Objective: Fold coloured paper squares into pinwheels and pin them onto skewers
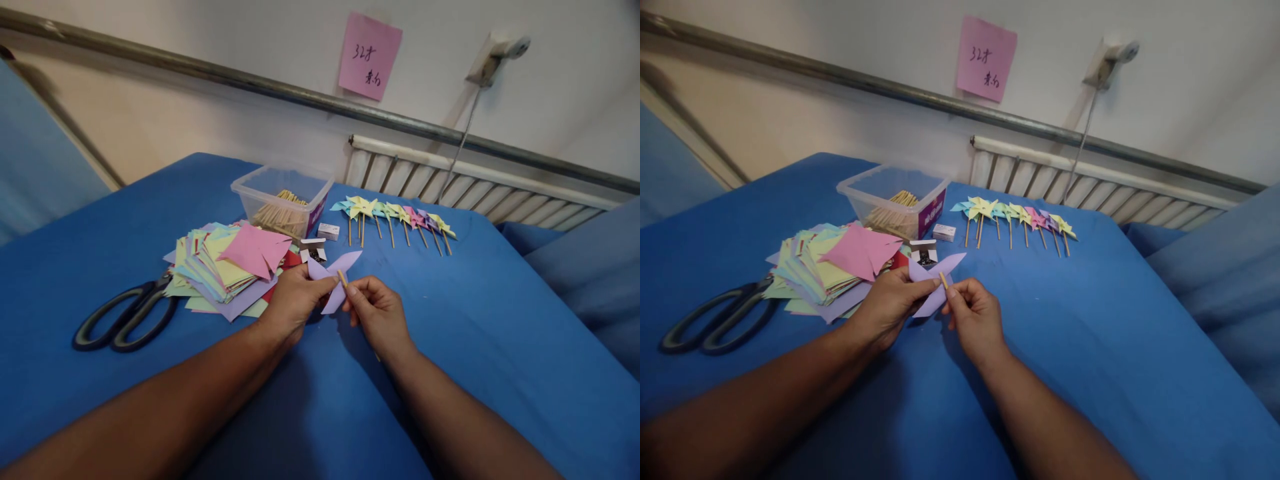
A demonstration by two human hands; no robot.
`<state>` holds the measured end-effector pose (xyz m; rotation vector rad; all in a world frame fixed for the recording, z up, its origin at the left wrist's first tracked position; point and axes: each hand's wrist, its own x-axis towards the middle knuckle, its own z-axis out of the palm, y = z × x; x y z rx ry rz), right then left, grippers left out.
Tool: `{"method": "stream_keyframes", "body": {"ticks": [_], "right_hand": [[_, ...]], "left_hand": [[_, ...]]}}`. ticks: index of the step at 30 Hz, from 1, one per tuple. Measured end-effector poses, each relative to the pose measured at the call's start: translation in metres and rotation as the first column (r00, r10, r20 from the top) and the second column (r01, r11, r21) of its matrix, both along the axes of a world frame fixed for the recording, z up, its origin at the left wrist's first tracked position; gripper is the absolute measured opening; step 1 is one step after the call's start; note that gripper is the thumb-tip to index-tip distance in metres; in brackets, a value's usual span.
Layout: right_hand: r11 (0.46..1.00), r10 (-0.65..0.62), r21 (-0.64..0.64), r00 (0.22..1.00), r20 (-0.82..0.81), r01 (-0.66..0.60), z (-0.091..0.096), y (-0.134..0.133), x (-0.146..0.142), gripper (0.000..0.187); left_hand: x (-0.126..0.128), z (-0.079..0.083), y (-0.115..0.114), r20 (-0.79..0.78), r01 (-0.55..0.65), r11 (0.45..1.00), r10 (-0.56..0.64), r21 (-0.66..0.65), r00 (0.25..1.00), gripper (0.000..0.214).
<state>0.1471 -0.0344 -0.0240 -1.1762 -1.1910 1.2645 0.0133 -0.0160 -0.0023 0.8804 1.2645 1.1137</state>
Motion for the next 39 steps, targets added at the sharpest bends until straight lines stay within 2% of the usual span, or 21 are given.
{"method": "stream_keyframes", "body": {"ticks": [12, 39], "right_hand": [[0.999, -0.003, 0.033, 0.995, 0.097, -0.001, -0.0007, -0.0013, 0.0020, 0.025], [0.995, -0.039, 0.100, 0.983, 0.178, 0.021, -0.0021, -0.0030, 0.0007, 0.018]], "left_hand": [[0.0007, 0.0050, -0.0009, 0.018, -0.005, 1.000, 0.005, -0.027, 1.000, 0.020], [-0.0008, -0.0012, 0.0018, 0.014, 0.004, 1.000, -0.003, -0.022, 1.000, 0.028]]}}
